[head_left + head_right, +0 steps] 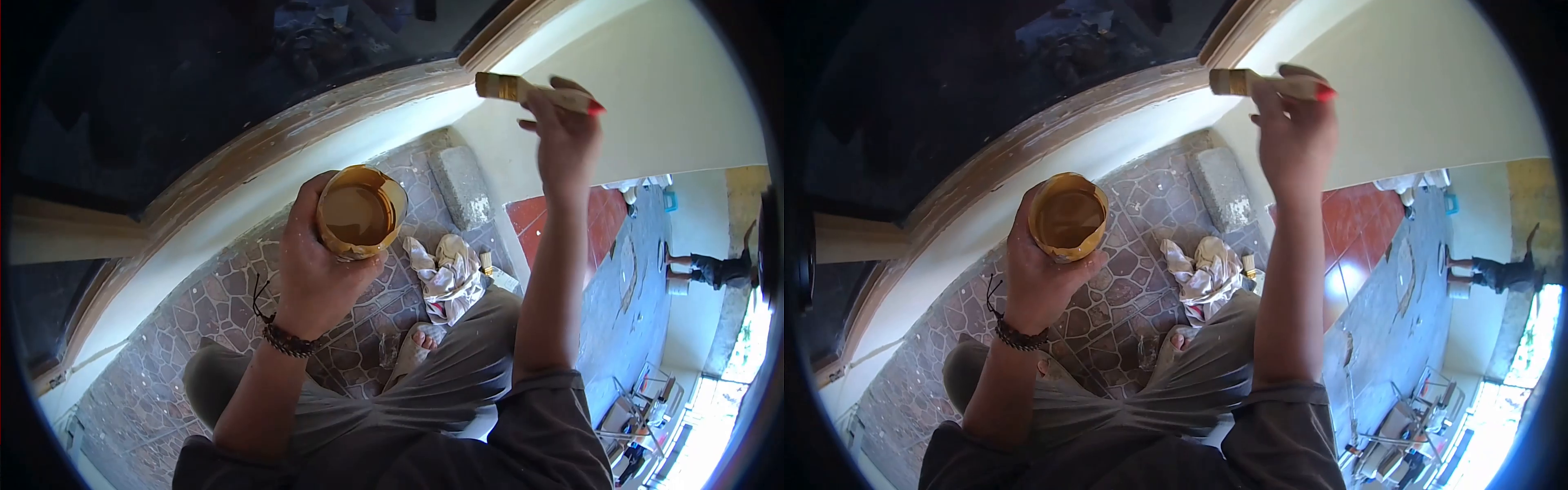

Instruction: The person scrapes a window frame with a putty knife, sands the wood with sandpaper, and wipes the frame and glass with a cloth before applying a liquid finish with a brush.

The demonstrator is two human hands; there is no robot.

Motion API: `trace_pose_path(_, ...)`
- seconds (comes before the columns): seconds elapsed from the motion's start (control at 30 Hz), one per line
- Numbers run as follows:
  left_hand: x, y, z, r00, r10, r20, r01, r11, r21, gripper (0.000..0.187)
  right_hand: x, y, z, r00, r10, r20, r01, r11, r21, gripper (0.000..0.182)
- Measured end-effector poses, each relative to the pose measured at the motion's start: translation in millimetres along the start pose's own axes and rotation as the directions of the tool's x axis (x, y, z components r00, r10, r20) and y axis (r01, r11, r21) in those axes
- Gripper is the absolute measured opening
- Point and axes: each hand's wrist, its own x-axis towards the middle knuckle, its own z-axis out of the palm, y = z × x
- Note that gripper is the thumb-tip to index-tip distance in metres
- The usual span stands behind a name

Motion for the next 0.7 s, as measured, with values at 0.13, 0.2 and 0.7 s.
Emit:
trace_pose_path(0.13,0,-3,3,0.998,-0.028,0.060,0.030,0.999,-0.026,0.072,11,13,23,0.926,-0.375,0.036,0.365,0.870,-0.333,0.017)
trace_pose_path(0.2,-1,-6,3,0.998,0.008,0.063,-0.011,0.999,0.053,0.072,10,10,31,0.937,-0.344,0.052,0.343,0.887,-0.310,0.014)
trace_pose_path(0.7,-3,-11,-10,0.998,-0.030,0.048,0.027,0.998,0.057,0.068,25,18,53,0.913,-0.376,0.156,0.406,0.810,-0.424,0.016)
